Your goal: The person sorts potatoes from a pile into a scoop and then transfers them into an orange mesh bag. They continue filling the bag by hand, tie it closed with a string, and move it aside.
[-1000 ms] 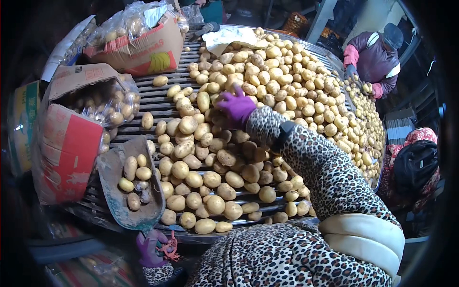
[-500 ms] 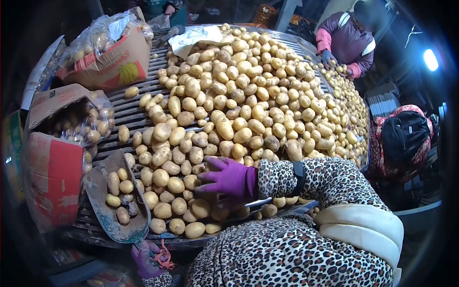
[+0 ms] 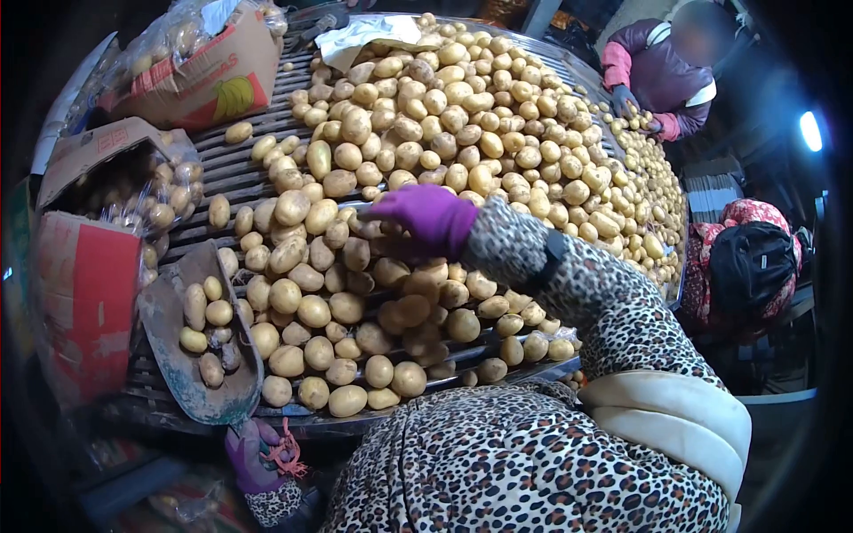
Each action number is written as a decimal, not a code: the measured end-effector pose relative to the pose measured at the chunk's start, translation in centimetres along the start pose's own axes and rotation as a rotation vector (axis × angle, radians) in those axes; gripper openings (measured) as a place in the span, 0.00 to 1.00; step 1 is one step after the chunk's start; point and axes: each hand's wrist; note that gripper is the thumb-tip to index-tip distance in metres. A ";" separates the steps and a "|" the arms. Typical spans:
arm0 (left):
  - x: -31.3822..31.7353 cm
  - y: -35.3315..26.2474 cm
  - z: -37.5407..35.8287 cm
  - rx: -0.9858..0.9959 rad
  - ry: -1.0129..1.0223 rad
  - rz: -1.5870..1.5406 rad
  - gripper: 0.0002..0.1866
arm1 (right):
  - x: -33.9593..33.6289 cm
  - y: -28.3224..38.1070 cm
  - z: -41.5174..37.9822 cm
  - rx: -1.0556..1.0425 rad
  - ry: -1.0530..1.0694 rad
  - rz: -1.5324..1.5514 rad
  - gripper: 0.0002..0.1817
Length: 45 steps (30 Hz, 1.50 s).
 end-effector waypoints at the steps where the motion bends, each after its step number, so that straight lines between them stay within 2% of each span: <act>1: 0.7 -0.5 -0.4 -0.030 -0.005 -0.008 0.14 | 1.0 -0.3 0.7 0.037 0.017 -0.109 0.24; 4: 0.9 -0.4 -0.8 -0.022 -0.114 0.040 0.16 | 2.9 1.1 3.0 0.100 0.172 -0.289 0.21; 6: -1.2 0.2 0.5 0.081 0.027 0.226 0.16 | 3.7 1.9 3.9 0.146 0.196 -0.314 0.20; 8: -0.1 -0.1 -0.2 -0.029 -0.016 0.145 0.15 | 4.0 1.5 3.4 0.152 0.111 -0.253 0.21; 9: 0.2 -0.1 -0.2 -0.041 0.018 0.194 0.14 | 4.0 1.3 3.8 0.212 0.196 -0.246 0.20; 12: 1.7 -0.1 -1.0 -0.148 0.108 0.164 0.14 | 4.3 0.0 2.7 0.180 0.089 0.039 0.21; 13: 2.4 -0.3 -1.5 -0.075 0.093 0.266 0.15 | 4.3 -0.4 2.4 0.167 0.062 0.275 0.24; 15: 2.6 -0.3 -2.1 -0.032 0.089 0.289 0.17 | 6.0 -0.3 1.8 0.388 0.050 0.791 0.28; 17: 3.8 -1.0 -2.1 -0.029 0.170 0.372 0.18 | 5.2 3.5 2.4 0.282 -0.029 0.871 0.33; 18: 4.2 -0.6 -2.4 -0.035 0.078 0.362 0.18 | 5.1 5.6 2.5 0.357 -0.053 1.017 0.34; 19: 3.5 0.2 -2.3 -0.024 0.109 0.353 0.18 | 4.1 7.7 2.9 0.332 -0.089 0.928 0.34; 20: 2.5 0.9 -1.7 -0.009 0.124 0.344 0.18 | 6.0 8.3 3.4 0.194 -0.191 0.994 0.35; 21: 1.9 1.6 -1.2 0.039 0.164 0.351 0.18 | 4.9 9.5 3.3 0.176 -0.183 0.995 0.36; 22: 1.5 2.0 -0.8 0.090 0.195 0.355 0.17 | 4.2 9.1 3.3 0.097 -0.187 0.799 0.35; 23: 1.0 2.4 -0.5 0.136 0.222 0.355 0.16 | 2.7 8.0 3.0 0.203 -0.105 0.671 0.35; 24: 1.0 2.6 -0.4 0.091 0.204 0.286 0.16 | -0.2 6.6 2.6 0.304 -0.015 0.533 0.34; 26: 1.5 2.5 -0.9 -0.010 0.159 0.134 0.14 | 1.9 -2.2 1.4 0.050 -0.341 0.044 0.34; 27: 3.0 1.3 -1.5 -0.096 0.097 0.115 0.19 | -0.7 -3.0 0.0 0.227 -0.202 -0.223 0.33; 28: 2.9 1.8 -1.6 -0.082 0.060 0.084 0.19 | -0.6 -5.6 -2.6 0.289 -0.108 -0.298 0.35; 29: 2.8 2.0 -1.5 -0.068 0.025 0.059 0.19 | -1.7 -5.1 -4.7 0.404 0.116 -0.408 0.35; 30: 2.7 2.2 -1.3 -0.057 -0.009 0.038 0.18 | -1.7 -4.0 -7.1 0.283 0.094 -0.562 0.34; 31: 2.6 2.7 -1.1 0.026 0.024 0.101 0.18 | -0.4 -3.7 -8.7 0.296 0.088 -0.553 0.34; 32: 2.6 2.8 -1.1 0.004 0.027 0.087 0.17 | 0.7 -3.8 -9.9 0.314 0.074 -0.538 0.34; 33: 3.1 2.3 -1.2 -0.018 0.034 0.076 0.17 | 1.0 -3.7 -10.6 0.278 0.043 -0.364 0.33; 34: 3.5 2.0 -1.2 -0.040 0.044 0.066 0.17 | 0.2 -1.3 -10.4 0.221 0.102 -0.362 0.34; 36: 3.2 2.4 -1.0 -0.004 0.074 0.110 0.17 | 0.9 2.2 -10.5 0.254 0.109 -0.299 0.37; 38: 2.1 3.2 -0.1 0.055 0.067 0.186 0.16 | 3.3 4.3 -11.2 0.114 -0.021 -0.321 0.40; 39: 2.9 2.8 -0.4 0.125 0.130 0.213 0.16 | 3.9 5.0 -10.9 0.076 0.035 -0.290 0.39; 40: 3.2 2.4 -0.6 0.096 0.124 0.206 0.15 | 4.9 6.0 -11.3 0.071 -0.047 -0.206 0.39; 42: 3.6 1.9 -0.9 0.046 0.113 0.193 0.14 | 5.0 7.7 -11.5 0.030 0.012 -0.220 0.38; 45: 2.3 2.6 0.1 0.089 0.089 0.186 0.13 | 3.0 7.8 -12.1 -0.104 -0.057 -0.069 0.33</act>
Point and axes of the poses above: each hand's wrist, its own z-axis towards the middle knuckle, its own x-axis out of the palm, y = z × x, and after that the axes turned 11 degrees about -y, right-handed
